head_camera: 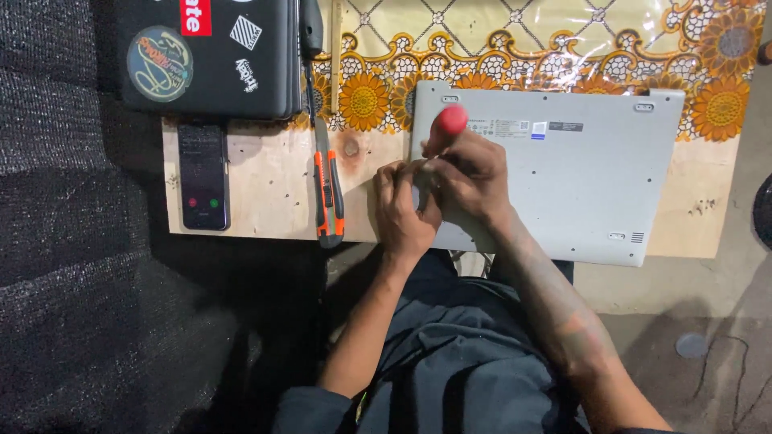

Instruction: Disassembling a laptop by removing screws from the bottom casing using a screwdriver on a workbench.

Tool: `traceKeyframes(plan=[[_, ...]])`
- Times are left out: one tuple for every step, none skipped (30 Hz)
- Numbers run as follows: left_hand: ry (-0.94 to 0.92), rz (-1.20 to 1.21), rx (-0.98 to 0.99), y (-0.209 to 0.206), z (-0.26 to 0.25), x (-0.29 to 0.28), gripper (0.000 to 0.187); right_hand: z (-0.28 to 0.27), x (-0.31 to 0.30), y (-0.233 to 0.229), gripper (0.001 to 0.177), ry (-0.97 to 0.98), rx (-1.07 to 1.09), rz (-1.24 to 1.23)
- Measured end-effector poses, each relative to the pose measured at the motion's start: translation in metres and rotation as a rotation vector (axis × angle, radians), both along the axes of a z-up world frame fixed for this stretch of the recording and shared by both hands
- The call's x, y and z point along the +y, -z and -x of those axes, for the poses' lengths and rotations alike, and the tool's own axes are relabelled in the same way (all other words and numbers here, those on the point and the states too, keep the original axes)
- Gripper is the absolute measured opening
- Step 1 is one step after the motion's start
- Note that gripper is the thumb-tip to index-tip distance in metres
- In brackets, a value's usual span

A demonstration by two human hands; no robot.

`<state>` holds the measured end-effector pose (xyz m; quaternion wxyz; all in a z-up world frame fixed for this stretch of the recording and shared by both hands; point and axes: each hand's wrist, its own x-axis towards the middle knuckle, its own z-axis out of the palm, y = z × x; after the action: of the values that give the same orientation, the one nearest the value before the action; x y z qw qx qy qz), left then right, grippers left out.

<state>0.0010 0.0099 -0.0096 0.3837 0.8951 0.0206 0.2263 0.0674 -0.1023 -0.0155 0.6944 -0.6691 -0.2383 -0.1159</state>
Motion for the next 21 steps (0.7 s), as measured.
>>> traceKeyframes(plan=[[-0.003, 0.000, 0.001, -0.003, 0.000, 0.000, 0.027, 0.001, 0.001, -0.004, 0.011, -0.003, 0.001, 0.000], [-0.006, -0.004, -0.013, -0.007, -0.001, -0.001, 0.026, 0.002, 0.001, -0.007, 0.006, -0.019, 0.074, -0.026], [-0.008, -0.008, -0.027, -0.010, -0.002, -0.001, 0.025, 0.003, 0.002, -0.011, 0.002, -0.034, 0.148, -0.051], [-0.009, -0.009, -0.027, -0.009, -0.001, -0.001, 0.025, 0.003, 0.002, -0.015, 0.002, -0.035, 0.148, -0.051], [-0.011, 0.000, -0.028, -0.008, -0.001, 0.000, 0.024, 0.002, 0.003, -0.018, 0.004, -0.030, 0.132, -0.050], [-0.012, 0.009, -0.028, -0.006, -0.001, -0.001, 0.024, 0.002, 0.003, -0.021, 0.007, -0.024, 0.117, -0.047], [-0.011, 0.010, -0.027, -0.007, -0.002, -0.001, 0.024, 0.001, 0.002, -0.013, 0.007, -0.023, 0.118, -0.046], [-0.009, 0.005, -0.036, -0.008, -0.002, -0.001, 0.022, 0.000, 0.001, -0.004, 0.008, -0.015, 0.071, -0.020], [-0.006, -0.001, -0.045, -0.009, -0.003, -0.001, 0.021, -0.001, 0.000, 0.005, 0.009, -0.007, 0.024, 0.006], [-0.007, -0.001, -0.044, -0.007, -0.002, 0.000, 0.021, -0.001, -0.001, 0.007, 0.009, -0.008, 0.025, 0.005], [-0.002, 0.009, -0.044, -0.005, -0.002, 0.000, 0.024, 0.000, -0.003, 0.008, 0.007, -0.022, 0.040, 0.012], [0.002, 0.020, -0.046, -0.003, -0.002, 0.001, 0.027, 0.000, -0.005, 0.010, 0.006, -0.036, 0.054, 0.019], [0.002, 0.019, -0.046, -0.004, -0.002, 0.001, 0.027, 0.000, -0.005, 0.008, 0.006, -0.037, 0.053, 0.019], [0.004, 0.007, -0.050, -0.004, -0.002, 0.000, 0.027, 0.001, -0.005, 0.007, 0.006, -0.050, 0.075, 0.004], [0.006, -0.006, -0.054, -0.004, -0.002, 0.000, 0.026, 0.001, -0.005, 0.006, 0.007, -0.063, 0.096, -0.011], [0.008, -0.006, -0.054, -0.006, -0.002, 0.000, 0.026, 0.002, -0.005, 0.004, 0.007, -0.061, 0.096, -0.011], [0.005, -0.017, -0.050, -0.007, -0.002, -0.001, 0.027, 0.002, -0.005, 0.001, 0.009, -0.068, 0.109, -0.008], [0.002, -0.028, -0.046, -0.008, -0.002, -0.001, 0.028, 0.002, -0.004, -0.002, 0.011, -0.075, 0.122, -0.006], [0.003, -0.028, -0.047, -0.009, -0.002, 0.000, 0.028, 0.003, -0.002, -0.007, 0.011, -0.073, 0.121, -0.006], [0.009, -0.018, -0.054, -0.009, -0.002, 0.001, 0.029, 0.004, -0.001, -0.011, 0.008, -0.098, 0.126, -0.023], [0.014, -0.008, -0.061, -0.010, -0.001, 0.002, 0.030, 0.004, 0.001, -0.015, 0.006, -0.123, 0.131, -0.040]])
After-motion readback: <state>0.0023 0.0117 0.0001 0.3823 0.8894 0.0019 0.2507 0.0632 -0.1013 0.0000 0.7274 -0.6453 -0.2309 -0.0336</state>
